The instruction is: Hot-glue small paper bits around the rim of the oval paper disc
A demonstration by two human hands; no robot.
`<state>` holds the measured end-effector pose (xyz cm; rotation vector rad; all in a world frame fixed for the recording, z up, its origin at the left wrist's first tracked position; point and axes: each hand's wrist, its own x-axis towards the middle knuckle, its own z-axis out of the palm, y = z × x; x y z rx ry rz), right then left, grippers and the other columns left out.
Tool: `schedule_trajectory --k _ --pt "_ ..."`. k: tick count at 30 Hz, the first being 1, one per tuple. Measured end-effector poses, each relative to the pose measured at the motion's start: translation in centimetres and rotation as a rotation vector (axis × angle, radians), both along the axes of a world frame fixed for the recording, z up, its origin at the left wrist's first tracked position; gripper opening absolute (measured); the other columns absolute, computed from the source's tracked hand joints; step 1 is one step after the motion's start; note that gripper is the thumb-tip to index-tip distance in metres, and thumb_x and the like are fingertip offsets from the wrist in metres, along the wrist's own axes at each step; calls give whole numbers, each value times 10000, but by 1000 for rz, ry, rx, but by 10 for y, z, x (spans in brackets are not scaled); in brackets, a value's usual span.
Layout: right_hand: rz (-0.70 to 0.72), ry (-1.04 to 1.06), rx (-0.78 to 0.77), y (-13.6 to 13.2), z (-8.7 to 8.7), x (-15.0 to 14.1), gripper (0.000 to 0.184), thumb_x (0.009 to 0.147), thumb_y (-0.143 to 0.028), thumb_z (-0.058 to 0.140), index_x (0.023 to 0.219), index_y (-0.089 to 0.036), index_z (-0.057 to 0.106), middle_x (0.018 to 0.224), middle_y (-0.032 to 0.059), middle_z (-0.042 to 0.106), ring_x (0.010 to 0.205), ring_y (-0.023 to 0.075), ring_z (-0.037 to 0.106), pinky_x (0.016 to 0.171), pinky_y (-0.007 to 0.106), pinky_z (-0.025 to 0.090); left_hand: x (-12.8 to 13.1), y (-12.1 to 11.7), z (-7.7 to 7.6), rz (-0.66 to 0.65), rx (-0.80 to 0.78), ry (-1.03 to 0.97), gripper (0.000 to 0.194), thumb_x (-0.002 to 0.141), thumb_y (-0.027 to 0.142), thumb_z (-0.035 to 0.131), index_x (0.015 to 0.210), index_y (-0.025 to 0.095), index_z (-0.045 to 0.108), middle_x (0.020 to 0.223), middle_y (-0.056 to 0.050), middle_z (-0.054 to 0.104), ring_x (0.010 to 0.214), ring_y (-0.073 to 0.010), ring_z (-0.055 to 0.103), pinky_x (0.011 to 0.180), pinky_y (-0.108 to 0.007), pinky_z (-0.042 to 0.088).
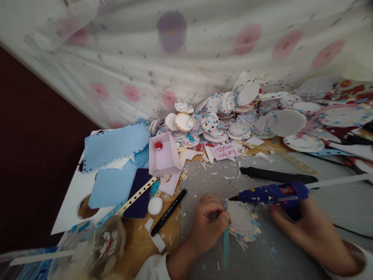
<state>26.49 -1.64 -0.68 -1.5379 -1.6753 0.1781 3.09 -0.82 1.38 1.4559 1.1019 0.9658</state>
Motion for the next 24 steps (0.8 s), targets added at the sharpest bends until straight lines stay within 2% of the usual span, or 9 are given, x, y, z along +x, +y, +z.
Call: schedule_trajectory --k 12,19,24 --pt "-9 -67 -38 -2 1 1 137 854 -395 544 818 -266 513 531 -31 621 401 185 583 384 286 439 1 0 -3 3 34 -34 255 780 208 578 530 206 529 588 17 473 662 -167 459 762 -346 352" --pt "-16 -80 -26 -3 -10 4 140 859 -406 550 849 -269 522 537 -41 609 398 182 568 390 288 423 1 0 -5 3 43 -23 273 790 212 595 524 207 532 582 12 479 663 -169 469 743 -333 361" --pt "-23 -49 -86 -4 -12 5 158 855 -428 550 845 -273 521 564 -29 634 437 193 598 420 301 431 1 0 -3 6 39 -16 295 792 219 597 506 207 524 582 11 480 670 -169 474 741 -335 364"
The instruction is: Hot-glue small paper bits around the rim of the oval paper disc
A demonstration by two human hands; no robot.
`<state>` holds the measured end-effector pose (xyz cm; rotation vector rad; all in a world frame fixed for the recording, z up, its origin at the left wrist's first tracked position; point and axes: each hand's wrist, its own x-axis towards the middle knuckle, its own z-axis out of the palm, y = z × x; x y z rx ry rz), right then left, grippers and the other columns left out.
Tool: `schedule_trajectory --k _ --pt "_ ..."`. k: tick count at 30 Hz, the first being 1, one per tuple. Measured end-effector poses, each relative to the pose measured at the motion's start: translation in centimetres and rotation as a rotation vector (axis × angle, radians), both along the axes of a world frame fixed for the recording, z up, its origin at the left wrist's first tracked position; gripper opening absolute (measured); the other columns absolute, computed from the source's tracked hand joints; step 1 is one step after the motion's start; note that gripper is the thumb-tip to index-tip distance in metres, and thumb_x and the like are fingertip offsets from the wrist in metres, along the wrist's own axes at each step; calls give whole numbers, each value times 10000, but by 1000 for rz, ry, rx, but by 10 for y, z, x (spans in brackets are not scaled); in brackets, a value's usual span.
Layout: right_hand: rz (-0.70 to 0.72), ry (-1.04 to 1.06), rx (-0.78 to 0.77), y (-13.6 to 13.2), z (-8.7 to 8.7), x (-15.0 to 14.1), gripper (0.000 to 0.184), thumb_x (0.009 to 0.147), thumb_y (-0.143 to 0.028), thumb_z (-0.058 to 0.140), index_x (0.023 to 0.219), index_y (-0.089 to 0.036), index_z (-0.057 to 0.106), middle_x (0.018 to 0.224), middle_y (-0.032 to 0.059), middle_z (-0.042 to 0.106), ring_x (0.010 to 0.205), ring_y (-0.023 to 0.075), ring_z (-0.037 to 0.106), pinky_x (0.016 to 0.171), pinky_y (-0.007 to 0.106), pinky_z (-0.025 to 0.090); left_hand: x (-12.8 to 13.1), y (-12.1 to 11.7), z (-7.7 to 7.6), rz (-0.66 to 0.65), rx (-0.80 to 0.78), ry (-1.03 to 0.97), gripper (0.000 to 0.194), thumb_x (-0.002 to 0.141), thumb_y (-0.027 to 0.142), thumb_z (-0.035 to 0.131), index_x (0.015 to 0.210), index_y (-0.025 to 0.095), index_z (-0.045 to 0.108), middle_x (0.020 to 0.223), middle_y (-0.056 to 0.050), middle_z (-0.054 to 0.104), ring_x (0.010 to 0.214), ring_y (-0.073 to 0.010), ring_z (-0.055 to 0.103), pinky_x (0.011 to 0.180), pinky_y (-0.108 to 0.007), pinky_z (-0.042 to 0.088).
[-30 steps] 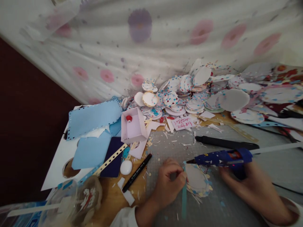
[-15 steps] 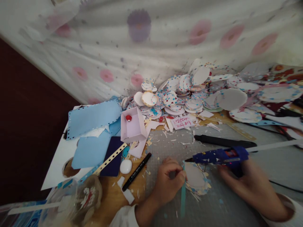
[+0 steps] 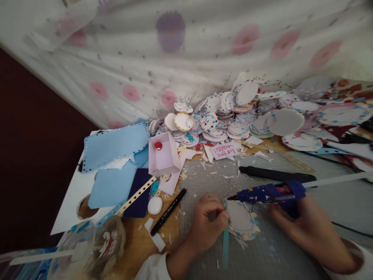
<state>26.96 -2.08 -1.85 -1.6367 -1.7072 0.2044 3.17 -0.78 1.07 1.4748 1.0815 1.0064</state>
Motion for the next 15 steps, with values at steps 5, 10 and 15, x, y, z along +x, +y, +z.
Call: schedule_trajectory --k 5,10,15 --pt "-10 -46 16 1 2 1 163 825 -432 544 841 -271 523 558 -25 642 426 198 609 416 303 443 0 0 2 -8 -11 -3 320 807 248 610 502 206 520 579 14 471 657 -169 460 755 -350 369" --pt "-41 -260 170 3 6 3 251 865 -462 501 974 -245 566 622 21 654 463 243 644 397 313 416 -2 0 1 -5 -46 -21 293 803 213 590 513 204 547 591 5 480 703 -184 482 758 -338 371" --pt "-256 -123 23 3 13 22 325 815 -573 546 890 -260 505 602 2 545 447 239 561 404 334 398 -3 0 1 11 -74 -40 278 793 230 593 518 200 564 609 4 505 700 -177 497 783 -328 383"
